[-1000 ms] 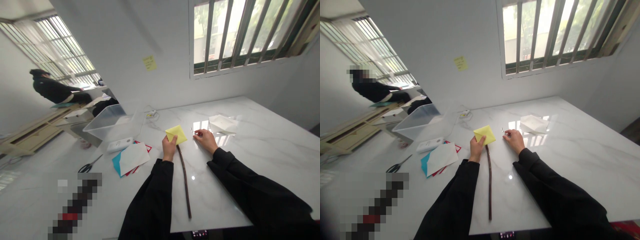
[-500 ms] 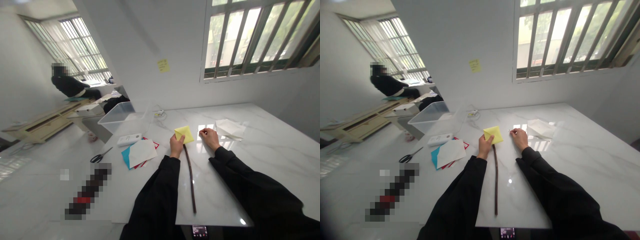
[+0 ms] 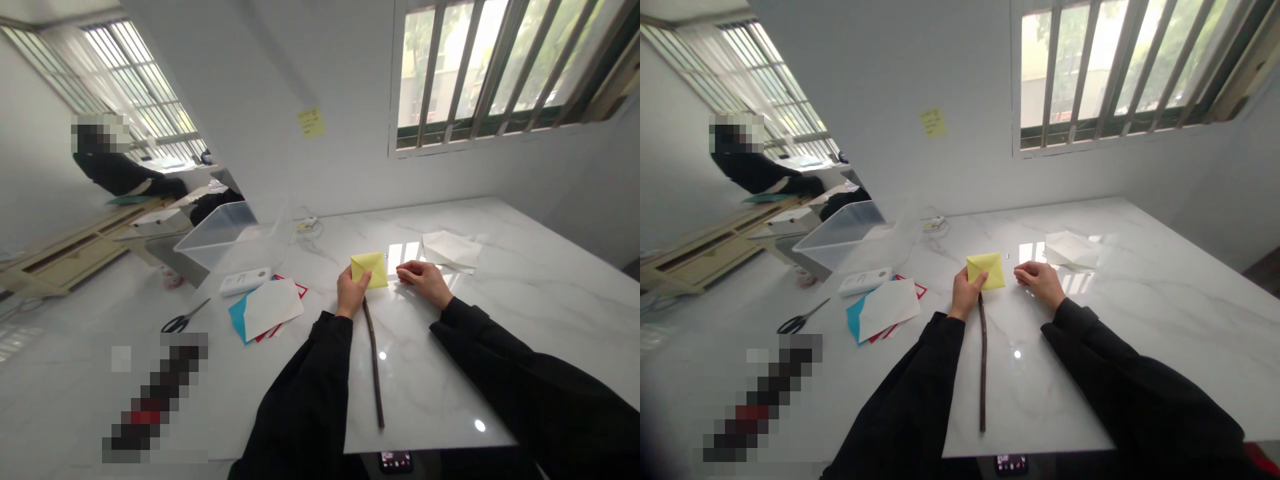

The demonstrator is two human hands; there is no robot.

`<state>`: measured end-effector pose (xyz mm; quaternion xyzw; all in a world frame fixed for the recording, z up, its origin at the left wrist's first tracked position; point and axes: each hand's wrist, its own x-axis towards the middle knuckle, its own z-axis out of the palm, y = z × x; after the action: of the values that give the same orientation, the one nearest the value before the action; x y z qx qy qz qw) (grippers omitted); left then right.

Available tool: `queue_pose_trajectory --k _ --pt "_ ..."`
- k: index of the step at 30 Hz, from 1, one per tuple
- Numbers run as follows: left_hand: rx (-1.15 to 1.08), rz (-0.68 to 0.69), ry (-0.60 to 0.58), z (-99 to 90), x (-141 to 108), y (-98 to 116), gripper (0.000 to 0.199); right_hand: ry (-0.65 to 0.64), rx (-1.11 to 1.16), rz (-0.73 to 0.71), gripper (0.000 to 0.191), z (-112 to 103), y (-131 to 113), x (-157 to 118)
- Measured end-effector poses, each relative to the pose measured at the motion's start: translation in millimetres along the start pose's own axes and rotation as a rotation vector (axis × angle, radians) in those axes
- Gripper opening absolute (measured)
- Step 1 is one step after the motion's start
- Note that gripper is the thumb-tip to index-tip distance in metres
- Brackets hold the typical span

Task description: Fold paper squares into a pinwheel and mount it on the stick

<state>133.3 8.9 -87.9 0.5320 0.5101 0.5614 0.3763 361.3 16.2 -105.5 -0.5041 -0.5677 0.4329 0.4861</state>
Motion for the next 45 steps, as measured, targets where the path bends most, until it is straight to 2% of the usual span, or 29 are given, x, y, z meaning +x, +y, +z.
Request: queue_pose_trajectory --k 8,11,14,19,25,29,33,39,45 --pt "-0.046 -0.030 -0.062 6.4 -8 12 0.037 0.039 0.191 0.022 0.051 3 -17 0" --pt "-0.033 -0.042 -0.101 9.5 -11 16 0.039 0.031 0.273 -0.017 0.053 8 -30 -4" --pt "-0.037 -0.060 -0.141 11.1 -12 17 0.040 -0.006 0.292 -0.078 0.045 17 -41 -11" --pt "-0.068 -0.075 -0.167 12.8 -12 17 0.041 -0.047 0.131 -0.108 0.029 27 -39 -22" --pt "-0.166 -0.101 -0.204 15.4 -12 16 0.044 -0.032 -0.164 -0.333 0.018 22 -39 -21" --pt "-0.226 -0.135 -0.224 17.6 -15 21 0.048 0.015 -0.189 -0.379 0.016 21 -38 -20" --pt "-0.226 -0.148 -0.239 18.8 -18 29 0.050 0.032 -0.220 -0.364 0.016 20 -35 -19" --pt "-0.219 -0.173 -0.226 19.1 -18 30 0.052 0.027 -0.244 -0.340 0.016 19 -35 -18" --pt "-0.215 -0.167 -0.222 19.2 -19 31 0.052 -0.008 -0.243 -0.386 0.013 18 -33 -17"
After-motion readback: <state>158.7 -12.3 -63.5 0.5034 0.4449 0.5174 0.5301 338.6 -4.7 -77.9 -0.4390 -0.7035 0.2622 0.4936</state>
